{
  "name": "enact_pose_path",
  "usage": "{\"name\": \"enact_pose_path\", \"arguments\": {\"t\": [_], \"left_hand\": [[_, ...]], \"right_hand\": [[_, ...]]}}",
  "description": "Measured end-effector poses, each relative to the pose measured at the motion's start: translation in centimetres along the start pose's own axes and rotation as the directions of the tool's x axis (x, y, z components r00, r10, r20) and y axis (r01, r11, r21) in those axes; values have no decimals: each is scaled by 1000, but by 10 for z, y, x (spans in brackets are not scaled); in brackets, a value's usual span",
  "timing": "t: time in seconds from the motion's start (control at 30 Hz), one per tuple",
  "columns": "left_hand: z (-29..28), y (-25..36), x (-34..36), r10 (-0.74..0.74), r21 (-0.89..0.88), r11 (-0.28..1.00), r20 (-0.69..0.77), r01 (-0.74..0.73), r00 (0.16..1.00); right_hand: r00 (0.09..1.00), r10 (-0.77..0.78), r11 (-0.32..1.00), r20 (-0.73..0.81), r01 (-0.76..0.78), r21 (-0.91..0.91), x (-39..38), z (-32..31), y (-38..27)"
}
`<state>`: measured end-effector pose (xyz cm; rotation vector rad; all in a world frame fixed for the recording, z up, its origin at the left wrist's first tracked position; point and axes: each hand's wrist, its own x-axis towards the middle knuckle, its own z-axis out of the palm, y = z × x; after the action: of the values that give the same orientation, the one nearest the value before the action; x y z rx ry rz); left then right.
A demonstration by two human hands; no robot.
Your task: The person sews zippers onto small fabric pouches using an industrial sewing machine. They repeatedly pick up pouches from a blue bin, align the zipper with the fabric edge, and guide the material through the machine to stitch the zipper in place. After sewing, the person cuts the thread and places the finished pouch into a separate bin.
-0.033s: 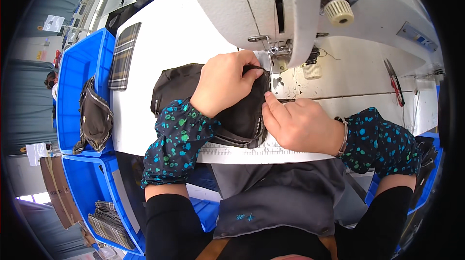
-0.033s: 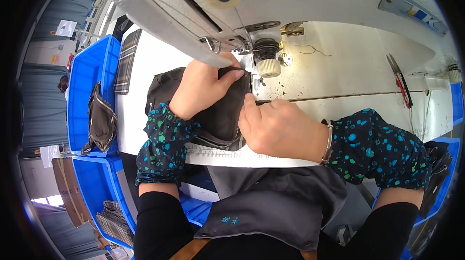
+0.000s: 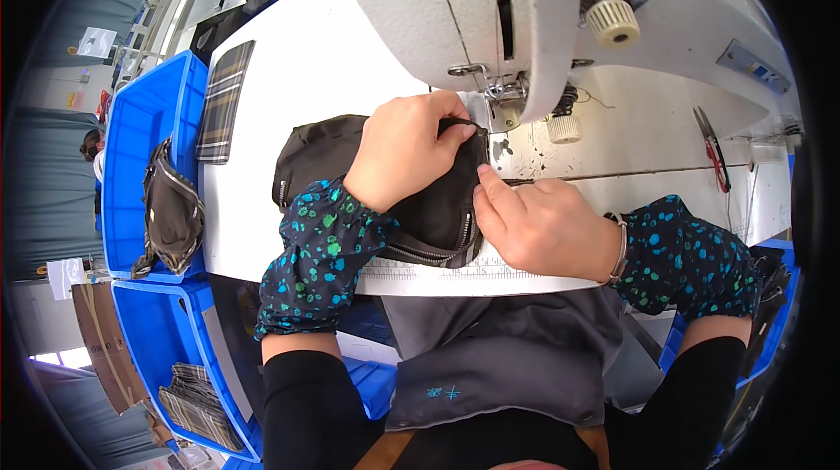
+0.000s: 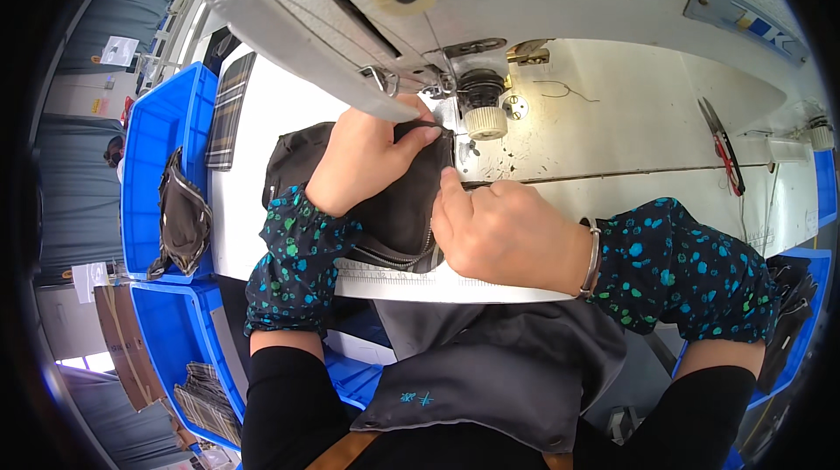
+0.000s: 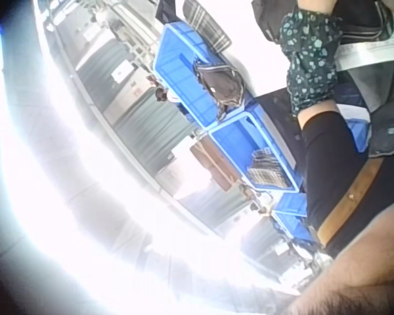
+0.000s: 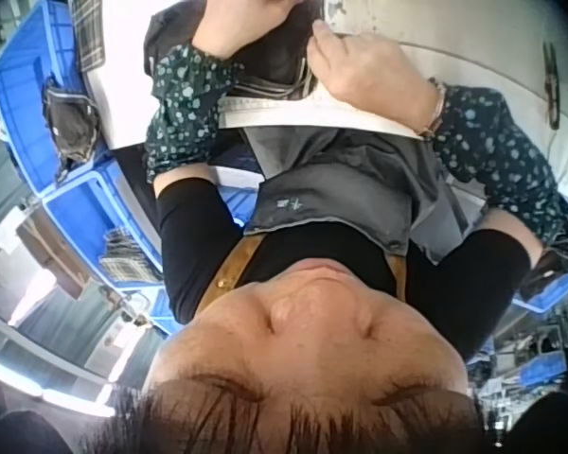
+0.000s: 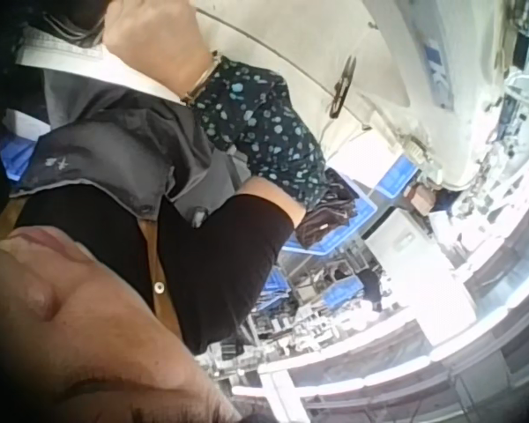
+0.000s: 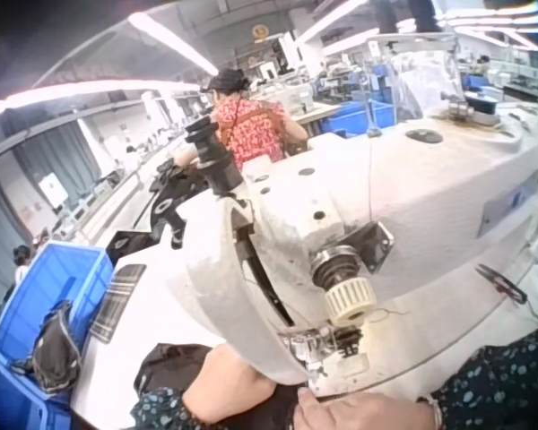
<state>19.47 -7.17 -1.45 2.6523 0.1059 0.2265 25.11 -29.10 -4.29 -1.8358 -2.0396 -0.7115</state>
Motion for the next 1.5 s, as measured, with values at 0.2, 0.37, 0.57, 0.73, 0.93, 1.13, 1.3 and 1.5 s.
{"name": "enact_pose_path", "arguments": {"t": [0.2, 0.37, 0.57, 0.73, 0.93, 1.13, 1.3, 1.5], "left_hand": [[-2, 6, 1, -50, 0, 999, 19, 50, 999], [4, 1, -4, 36, 95, 995, -132, -24, 991], [4, 2, -2, -45, 24, 999, -29, 46, 999], [13, -1, 5, -47, 42, 998, -61, 49, 997], [24, -12, 23, 46, 18, 999, -158, -43, 986], [31, -23, 30, 98, 87, 993, -179, -84, 979], [32, -24, 30, 88, 108, 991, -134, -73, 987], [34, -32, 34, 103, 58, 994, -196, -93, 975]], "right_hand": [[997, 70, 997, 15, -70, 28, -1, 0, -2], [996, 85, 995, 27, -87, 43, 1, -2, -3], [996, 77, 997, 51, -77, 5, 2, -5, -3], [994, 92, 994, 63, -88, -59, 3, -5, 2], [990, 126, 988, 68, -119, -97, 1, 0, 12], [986, 137, 987, 92, -129, -94, 3, -1, 15], [985, 142, 988, 97, -135, -72, 3, -3, 16], [991, 109, 992, 78, -103, -76, 5, -2, 23]]}}
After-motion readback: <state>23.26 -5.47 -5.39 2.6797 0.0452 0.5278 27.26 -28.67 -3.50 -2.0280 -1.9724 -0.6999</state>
